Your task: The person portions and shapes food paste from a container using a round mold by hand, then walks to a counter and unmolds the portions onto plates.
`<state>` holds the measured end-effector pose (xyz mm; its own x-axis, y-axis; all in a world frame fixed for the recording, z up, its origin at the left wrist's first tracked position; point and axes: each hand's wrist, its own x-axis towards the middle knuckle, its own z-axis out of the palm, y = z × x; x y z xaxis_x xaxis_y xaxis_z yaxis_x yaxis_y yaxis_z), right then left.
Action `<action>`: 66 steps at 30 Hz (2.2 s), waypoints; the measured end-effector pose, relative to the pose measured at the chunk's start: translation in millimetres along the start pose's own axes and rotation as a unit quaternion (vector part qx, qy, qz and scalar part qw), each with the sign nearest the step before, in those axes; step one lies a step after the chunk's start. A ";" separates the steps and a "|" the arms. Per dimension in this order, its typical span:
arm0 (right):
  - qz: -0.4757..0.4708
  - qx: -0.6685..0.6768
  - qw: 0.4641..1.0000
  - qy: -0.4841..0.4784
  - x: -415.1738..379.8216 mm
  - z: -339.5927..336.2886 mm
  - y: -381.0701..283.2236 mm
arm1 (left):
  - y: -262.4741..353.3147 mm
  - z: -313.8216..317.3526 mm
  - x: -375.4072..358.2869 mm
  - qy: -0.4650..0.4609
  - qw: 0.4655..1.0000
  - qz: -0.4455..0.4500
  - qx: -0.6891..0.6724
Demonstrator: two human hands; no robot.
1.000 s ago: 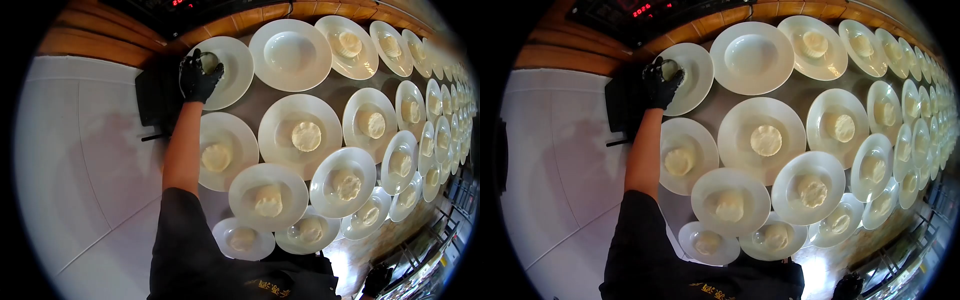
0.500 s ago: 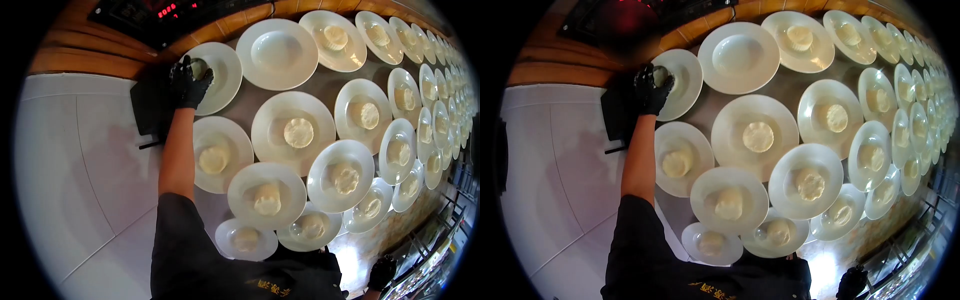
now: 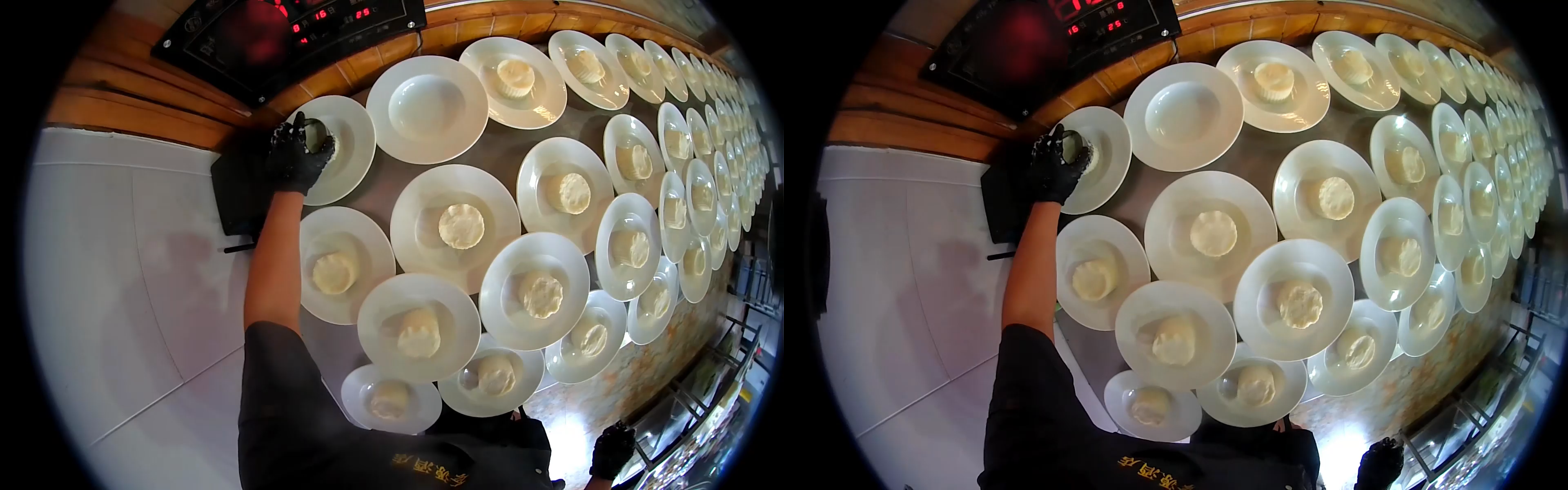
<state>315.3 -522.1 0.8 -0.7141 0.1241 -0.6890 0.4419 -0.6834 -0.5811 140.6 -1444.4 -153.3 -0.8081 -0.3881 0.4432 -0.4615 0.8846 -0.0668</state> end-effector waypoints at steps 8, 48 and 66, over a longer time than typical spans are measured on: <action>0.008 0.005 0.999 0.049 -6.4 -20.1 -1.6 | -3.1 -2.5 2.3 0.026 0.998 0.012 -0.055; 0.007 0.017 0.997 -0.074 29.0 -47.3 -22.3 | 8.6 -39.4 30.3 0.000 0.997 -0.067 0.032; 0.126 0.037 0.969 -0.211 31.7 68.1 -14.4 | 535.6 -395.6 -233.4 -0.261 0.735 0.303 -0.548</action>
<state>249.4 -557.3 16.8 -0.7545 -0.3481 -0.5564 0.6015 -0.7060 -0.3739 227.0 -777.7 61.2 -0.9060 0.3698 0.2062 0.3815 0.5018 0.7763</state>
